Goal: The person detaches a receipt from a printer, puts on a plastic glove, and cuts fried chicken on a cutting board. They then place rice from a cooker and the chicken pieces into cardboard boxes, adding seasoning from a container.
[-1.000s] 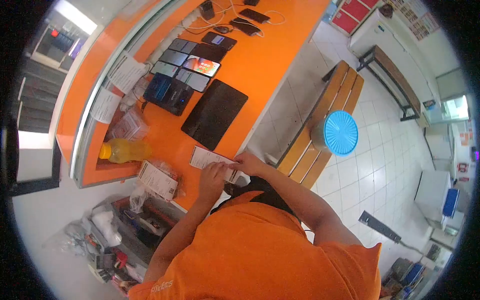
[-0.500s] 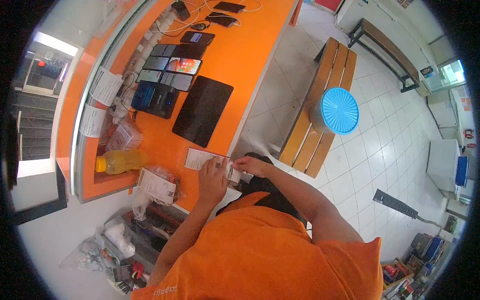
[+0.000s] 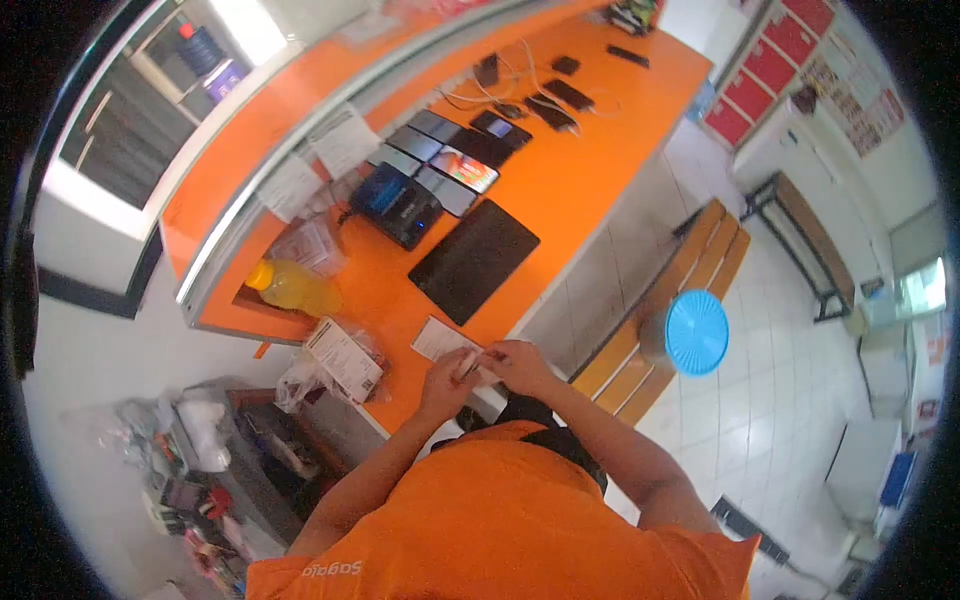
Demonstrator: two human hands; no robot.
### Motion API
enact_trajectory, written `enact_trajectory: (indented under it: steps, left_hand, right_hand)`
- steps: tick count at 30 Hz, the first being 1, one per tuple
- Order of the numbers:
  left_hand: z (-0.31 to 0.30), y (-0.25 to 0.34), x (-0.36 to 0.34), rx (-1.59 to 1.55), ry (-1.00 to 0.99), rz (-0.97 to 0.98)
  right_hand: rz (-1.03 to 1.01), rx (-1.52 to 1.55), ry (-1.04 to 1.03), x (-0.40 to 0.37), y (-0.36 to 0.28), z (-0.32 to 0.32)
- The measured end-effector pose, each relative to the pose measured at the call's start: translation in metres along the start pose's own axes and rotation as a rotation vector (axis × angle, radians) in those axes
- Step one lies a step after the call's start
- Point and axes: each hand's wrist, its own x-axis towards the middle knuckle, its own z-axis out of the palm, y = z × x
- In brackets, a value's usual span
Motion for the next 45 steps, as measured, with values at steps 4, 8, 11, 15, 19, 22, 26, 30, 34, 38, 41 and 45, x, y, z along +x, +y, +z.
enact_trajectory:
  steps: [4, 8, 11, 15, 19, 22, 26, 30, 34, 38, 41, 45]
  left_hand:
    - [-0.006, 0.007, -0.010, -0.095, -0.015, -0.072]
    - [0.005, -0.011, -0.023, 0.054, -0.109, 0.134]
    - [0.002, -0.011, -0.026, 0.115, -0.150, 0.122]
    - [-0.028, 0.029, -0.021, -0.094, 0.026, 0.071]
    - [-0.072, 0.064, -0.028, -0.113, 0.247, -0.011]
    - [-0.087, 0.064, -0.045, -0.062, 0.434, -0.050]
    - [-0.089, 0.071, -0.075, 0.044, 0.687, -0.164]
    - [-0.074, 0.063, -0.130, -0.023, 0.768, -0.309]
    - [-0.065, 0.120, -0.153, 0.009, 0.832, -0.504]
    - [-0.037, 0.125, -0.170, -0.140, 0.895, -0.641]
    - [-0.023, 0.140, -0.165, -0.230, 0.973, -0.650]
    - [-0.005, 0.133, -0.170, 0.034, 0.991, -0.634]
  right_hand:
    - [-0.231, -0.199, 0.253, 0.055, -0.026, 0.011]
    - [-0.175, -0.609, -0.117, 0.089, -0.061, 0.037]
    - [-0.124, -0.342, -0.158, 0.110, -0.056, 0.060]
    - [-0.326, -0.088, -0.144, 0.132, -0.073, 0.028]
    - [-0.564, 0.256, 0.049, 0.202, -0.140, -0.077]
    - [-0.733, 0.213, 0.171, 0.225, -0.237, -0.152]
    - [-0.759, -0.059, 0.180, 0.275, -0.272, -0.197]
    - [-0.924, -0.361, 0.311, 0.313, -0.255, -0.208]
    - [-0.832, -0.503, 0.354, 0.285, -0.267, -0.204]
    - [-1.029, -0.995, 0.512, 0.280, -0.272, -0.207]
    - [-1.100, -1.035, 0.471, 0.281, -0.272, -0.204]
    - [-0.949, -1.115, 0.454, 0.274, -0.279, -0.199]
